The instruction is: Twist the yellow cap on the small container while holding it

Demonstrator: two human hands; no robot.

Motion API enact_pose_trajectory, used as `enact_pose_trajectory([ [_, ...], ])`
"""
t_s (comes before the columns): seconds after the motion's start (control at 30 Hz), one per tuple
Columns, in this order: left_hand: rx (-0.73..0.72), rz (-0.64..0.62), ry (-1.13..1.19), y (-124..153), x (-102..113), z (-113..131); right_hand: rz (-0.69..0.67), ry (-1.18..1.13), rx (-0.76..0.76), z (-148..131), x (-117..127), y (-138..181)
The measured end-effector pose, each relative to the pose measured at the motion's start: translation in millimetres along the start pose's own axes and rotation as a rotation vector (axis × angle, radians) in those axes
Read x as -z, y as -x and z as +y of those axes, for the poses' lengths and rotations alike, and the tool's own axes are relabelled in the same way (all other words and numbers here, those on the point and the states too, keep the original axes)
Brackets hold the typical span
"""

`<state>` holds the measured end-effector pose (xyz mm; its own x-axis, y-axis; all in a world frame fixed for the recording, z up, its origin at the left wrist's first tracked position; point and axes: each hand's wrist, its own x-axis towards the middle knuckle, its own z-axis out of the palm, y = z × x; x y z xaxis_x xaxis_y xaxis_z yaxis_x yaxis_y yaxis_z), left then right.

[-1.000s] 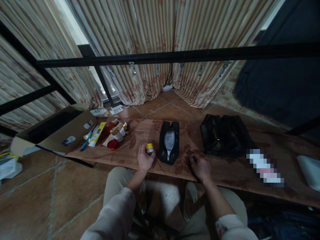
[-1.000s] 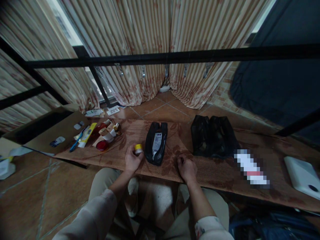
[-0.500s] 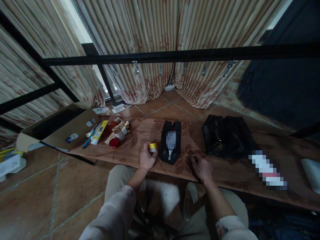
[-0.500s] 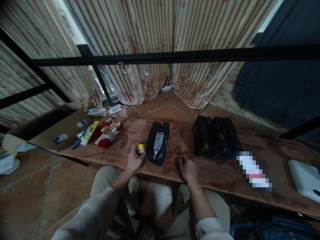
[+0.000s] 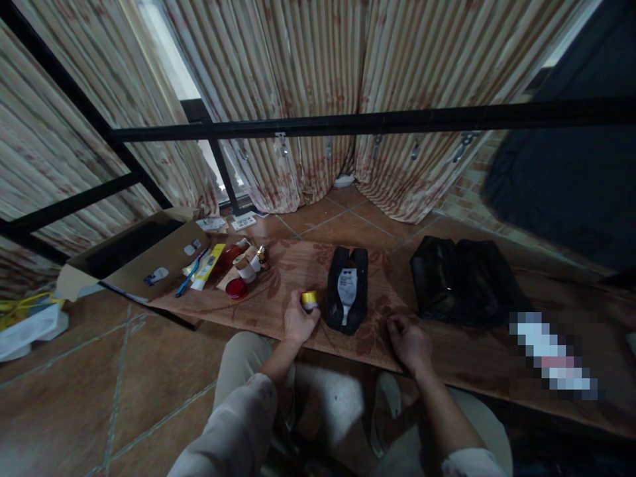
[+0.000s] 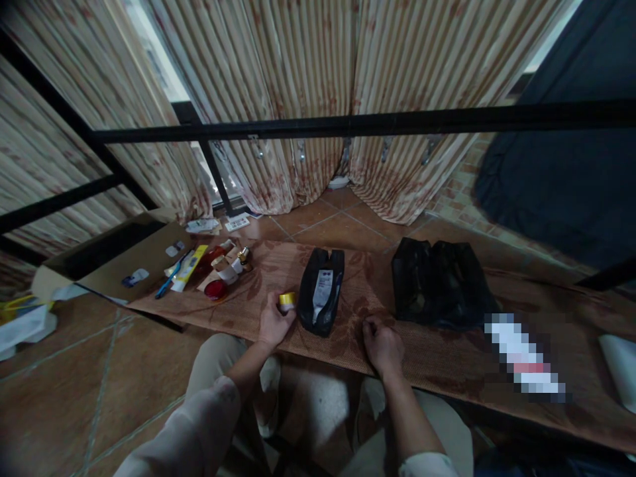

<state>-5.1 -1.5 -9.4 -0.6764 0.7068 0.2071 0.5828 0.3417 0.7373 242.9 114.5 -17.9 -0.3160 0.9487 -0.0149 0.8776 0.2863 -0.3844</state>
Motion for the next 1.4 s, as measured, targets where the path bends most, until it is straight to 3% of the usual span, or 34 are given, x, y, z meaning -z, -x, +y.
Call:
enact_pose_trajectory([
  [1.4, -0.052, 0.013, -0.063, -7, -3, 1, -0.013, -0.014, -0.063, -16, 15, 3],
])
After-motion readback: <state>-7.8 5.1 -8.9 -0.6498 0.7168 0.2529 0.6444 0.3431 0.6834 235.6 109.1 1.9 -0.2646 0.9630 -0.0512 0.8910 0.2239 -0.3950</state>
